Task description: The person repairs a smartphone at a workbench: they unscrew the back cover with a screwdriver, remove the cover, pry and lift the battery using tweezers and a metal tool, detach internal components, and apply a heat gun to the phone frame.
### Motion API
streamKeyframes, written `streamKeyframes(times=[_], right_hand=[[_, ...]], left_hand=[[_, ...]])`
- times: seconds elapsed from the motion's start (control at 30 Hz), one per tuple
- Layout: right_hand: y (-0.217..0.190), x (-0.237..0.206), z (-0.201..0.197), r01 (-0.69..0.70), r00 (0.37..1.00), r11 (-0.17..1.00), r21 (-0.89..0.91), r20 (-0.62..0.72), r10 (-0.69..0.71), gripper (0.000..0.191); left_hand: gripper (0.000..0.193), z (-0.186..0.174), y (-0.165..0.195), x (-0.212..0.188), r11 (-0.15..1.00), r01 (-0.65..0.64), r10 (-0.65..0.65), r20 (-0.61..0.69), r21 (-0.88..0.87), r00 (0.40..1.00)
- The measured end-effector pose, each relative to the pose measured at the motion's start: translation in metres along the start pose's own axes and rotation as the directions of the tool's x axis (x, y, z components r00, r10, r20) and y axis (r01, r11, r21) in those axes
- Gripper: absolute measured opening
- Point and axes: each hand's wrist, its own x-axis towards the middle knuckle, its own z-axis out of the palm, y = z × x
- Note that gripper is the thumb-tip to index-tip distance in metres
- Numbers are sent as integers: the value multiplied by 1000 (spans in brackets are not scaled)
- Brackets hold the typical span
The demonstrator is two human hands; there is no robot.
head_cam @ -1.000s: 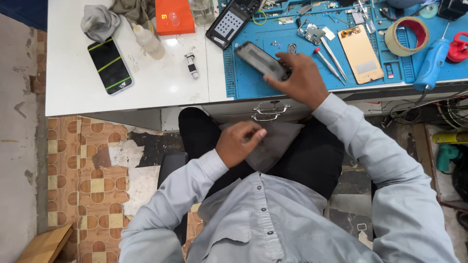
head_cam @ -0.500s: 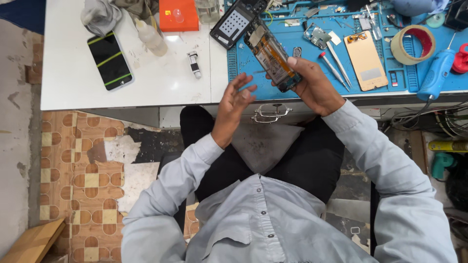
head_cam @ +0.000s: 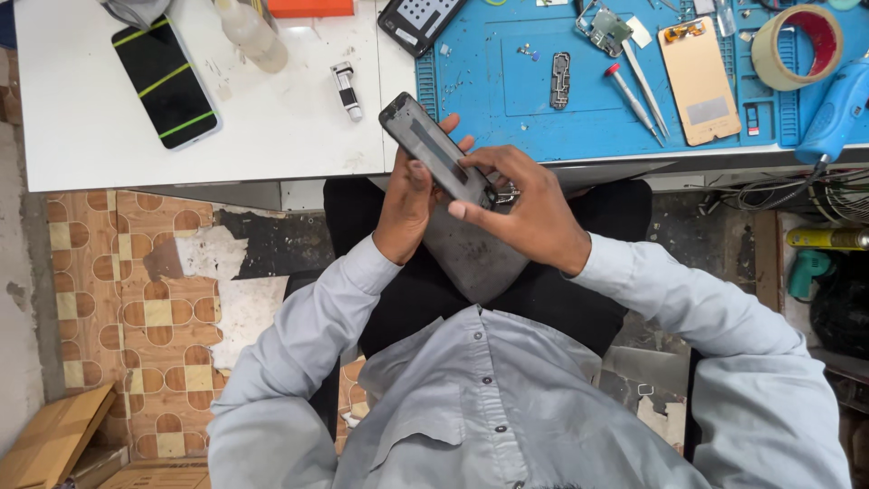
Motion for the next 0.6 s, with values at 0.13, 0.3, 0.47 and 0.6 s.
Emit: streamKeyframes(times=[0.13,0.3,0.47,0.6], right_hand=[[-4,-5,0,81,997,997,-9,18,-81,45],[-5,-10,5,150,988,988,25,25,-151,36],[-9,-14,17,184,980,983,-9,82,-183,38],[-8,-16,23,235,969,970,-66,95,-228,40]], left_hand=[[101,0,5,-1,999,-7,8,18,-40,1000],[112,-13,8,-2,929,78,-53,79,-362,995],[115,-26,4,-7,774,136,-35,172,-619,984],[105,-32,2,-8,769,137,-13,198,-624,980]])
